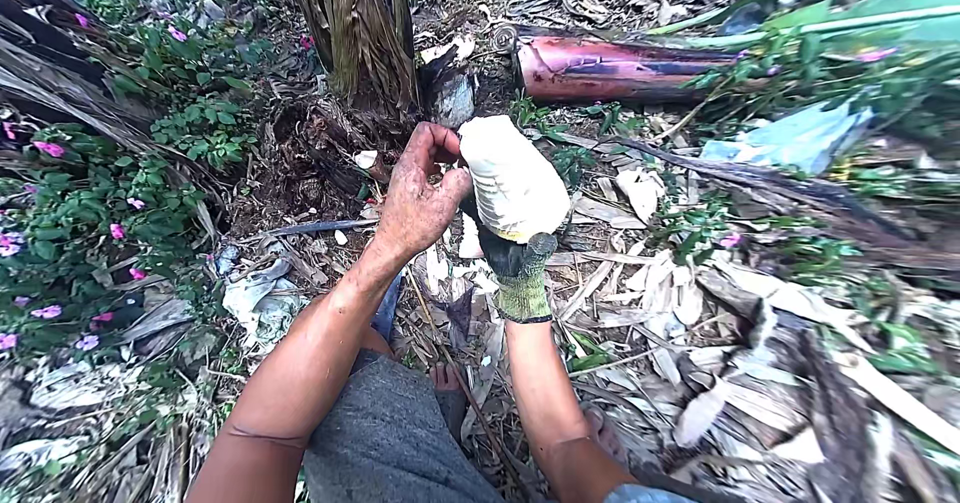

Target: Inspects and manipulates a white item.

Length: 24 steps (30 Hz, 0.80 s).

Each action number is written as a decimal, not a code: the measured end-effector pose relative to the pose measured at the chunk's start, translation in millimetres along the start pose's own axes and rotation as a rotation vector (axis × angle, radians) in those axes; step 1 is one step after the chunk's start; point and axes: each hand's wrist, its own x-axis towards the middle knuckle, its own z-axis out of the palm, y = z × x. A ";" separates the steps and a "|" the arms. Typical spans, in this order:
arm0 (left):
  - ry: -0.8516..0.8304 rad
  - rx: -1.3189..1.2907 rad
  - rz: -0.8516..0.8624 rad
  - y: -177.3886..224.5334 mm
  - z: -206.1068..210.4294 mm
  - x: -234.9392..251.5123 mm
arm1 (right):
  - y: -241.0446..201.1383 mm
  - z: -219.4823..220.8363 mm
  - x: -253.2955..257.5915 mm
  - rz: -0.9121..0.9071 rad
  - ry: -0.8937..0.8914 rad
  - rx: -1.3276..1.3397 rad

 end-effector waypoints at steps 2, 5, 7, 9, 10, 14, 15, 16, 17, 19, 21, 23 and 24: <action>-0.017 0.036 0.047 -0.3 2.5 1.7 | -1.6 -2.1 3.5 0.049 -0.149 0.087; -0.038 0.051 0.078 -1.3 3.9 3.4 | 7.9 -21.1 13.6 0.112 -0.256 0.241; -0.059 0.056 0.107 -3.6 3.9 4.3 | 10.3 -27.7 14.0 0.130 -0.287 0.257; -0.077 0.060 0.118 -5.4 3.8 5.2 | 8.8 -25.4 8.9 0.152 -0.234 0.237; -0.090 0.065 0.120 -6.1 3.5 5.8 | 4.9 -17.5 6.1 0.187 -0.182 0.258; -0.041 0.193 0.117 -6.2 -12.4 14.2 | 3.6 -14.7 14.1 0.216 -0.306 0.278; 0.006 0.249 0.115 -3.8 -27.7 18.7 | 2.5 -18.0 16.5 0.183 -0.308 0.201; 0.060 0.291 0.091 1.0 -48.4 20.9 | -0.8 -24.3 16.6 0.142 -0.268 0.100; 0.109 0.298 0.049 6.1 -72.2 19.2 | -6.3 -32.9 13.8 0.086 -0.204 -0.011; 0.224 0.212 -0.013 3.1 -114.4 6.0 | -27.2 -46.6 15.8 -0.013 -0.089 -0.233; 0.275 0.196 -0.135 -25.9 -138.7 -31.5 | -48.7 -61.5 24.8 -0.029 0.020 -0.410; 0.208 0.332 -0.368 -87.4 -141.7 -103.2 | -62.4 -80.7 28.2 -0.015 0.101 -0.458; 0.163 0.386 -0.431 -127.7 -134.8 -145.1 | -66.8 -89.4 26.9 -0.001 0.149 -0.466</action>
